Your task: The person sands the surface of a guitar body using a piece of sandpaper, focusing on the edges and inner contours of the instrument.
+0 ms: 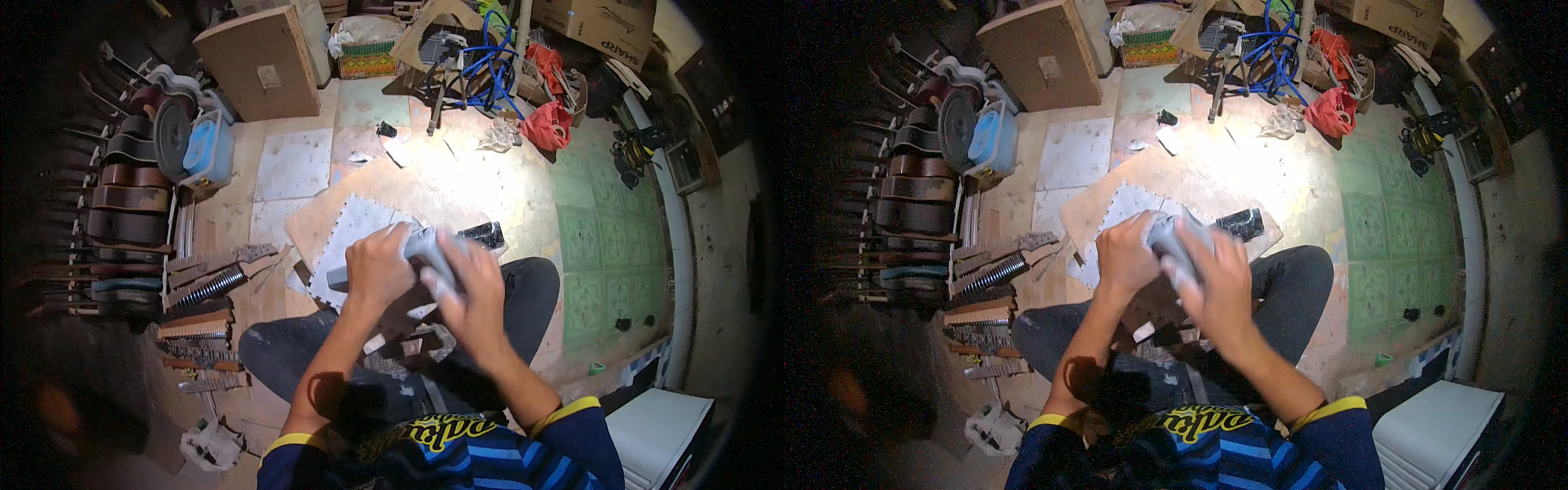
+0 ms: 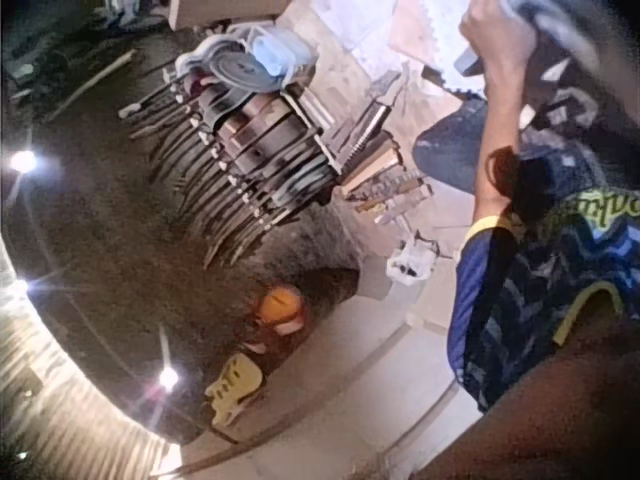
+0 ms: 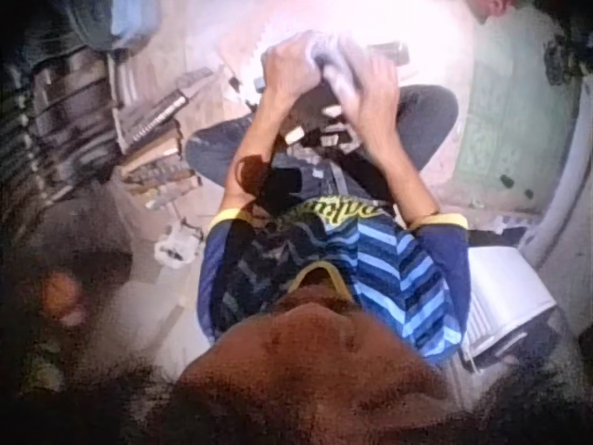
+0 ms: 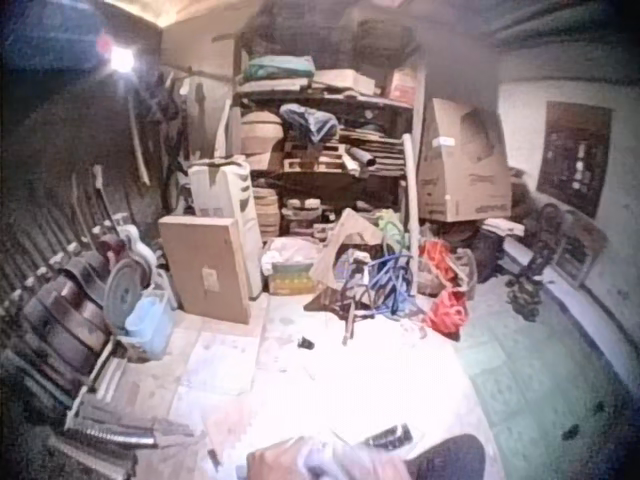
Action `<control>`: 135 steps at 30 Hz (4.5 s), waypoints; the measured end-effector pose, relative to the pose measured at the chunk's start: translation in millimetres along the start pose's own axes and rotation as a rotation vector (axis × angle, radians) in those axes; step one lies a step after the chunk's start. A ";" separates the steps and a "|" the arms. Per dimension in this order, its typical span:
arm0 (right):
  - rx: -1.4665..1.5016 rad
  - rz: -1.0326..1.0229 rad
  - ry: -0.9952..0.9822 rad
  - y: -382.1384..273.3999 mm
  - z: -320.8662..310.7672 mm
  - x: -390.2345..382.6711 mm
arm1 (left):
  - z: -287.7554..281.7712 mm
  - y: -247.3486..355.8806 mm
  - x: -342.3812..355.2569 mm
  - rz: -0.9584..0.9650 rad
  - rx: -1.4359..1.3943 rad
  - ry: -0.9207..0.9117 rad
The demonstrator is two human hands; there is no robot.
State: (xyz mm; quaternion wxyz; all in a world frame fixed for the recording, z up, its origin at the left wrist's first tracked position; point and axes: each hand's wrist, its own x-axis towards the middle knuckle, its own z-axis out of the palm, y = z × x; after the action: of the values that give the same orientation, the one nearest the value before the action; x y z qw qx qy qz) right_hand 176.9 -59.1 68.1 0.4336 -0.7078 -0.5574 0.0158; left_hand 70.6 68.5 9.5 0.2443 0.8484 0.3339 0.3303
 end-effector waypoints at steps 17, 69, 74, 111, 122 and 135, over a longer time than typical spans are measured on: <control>0.036 -0.030 0.062 -2.7 -3.9 -6.5 | -1.7 10.8 2.6 0.053 0.016 -0.007; 0.584 0.477 0.042 30.0 -50.8 -60.7 | -16.5 35.7 -7.5 -0.007 -0.182 -0.073; 0.604 0.497 0.044 30.0 -49.5 -62.9 | -11.2 35.1 -8.2 -0.142 -0.127 -0.093; -0.026 -0.123 -0.040 2.0 -15.8 -10.7 | -5.0 25.9 -19.5 0.090 -0.099 0.049; 0.215 0.246 0.025 12.8 -6.3 15.7 | -10.6 31.2 -13.0 0.029 -0.034 -0.055; 0.027 -0.059 -0.004 11.0 -9.5 -6.4 | -9.2 27.8 -12.4 0.052 -0.109 0.015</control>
State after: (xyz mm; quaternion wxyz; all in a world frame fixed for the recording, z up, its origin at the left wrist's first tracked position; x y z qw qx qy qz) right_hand 187.8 -69.9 64.1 0.4423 -0.6850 -0.5787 0.0123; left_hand 68.2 42.9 28.3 0.2789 0.8398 0.2949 0.3604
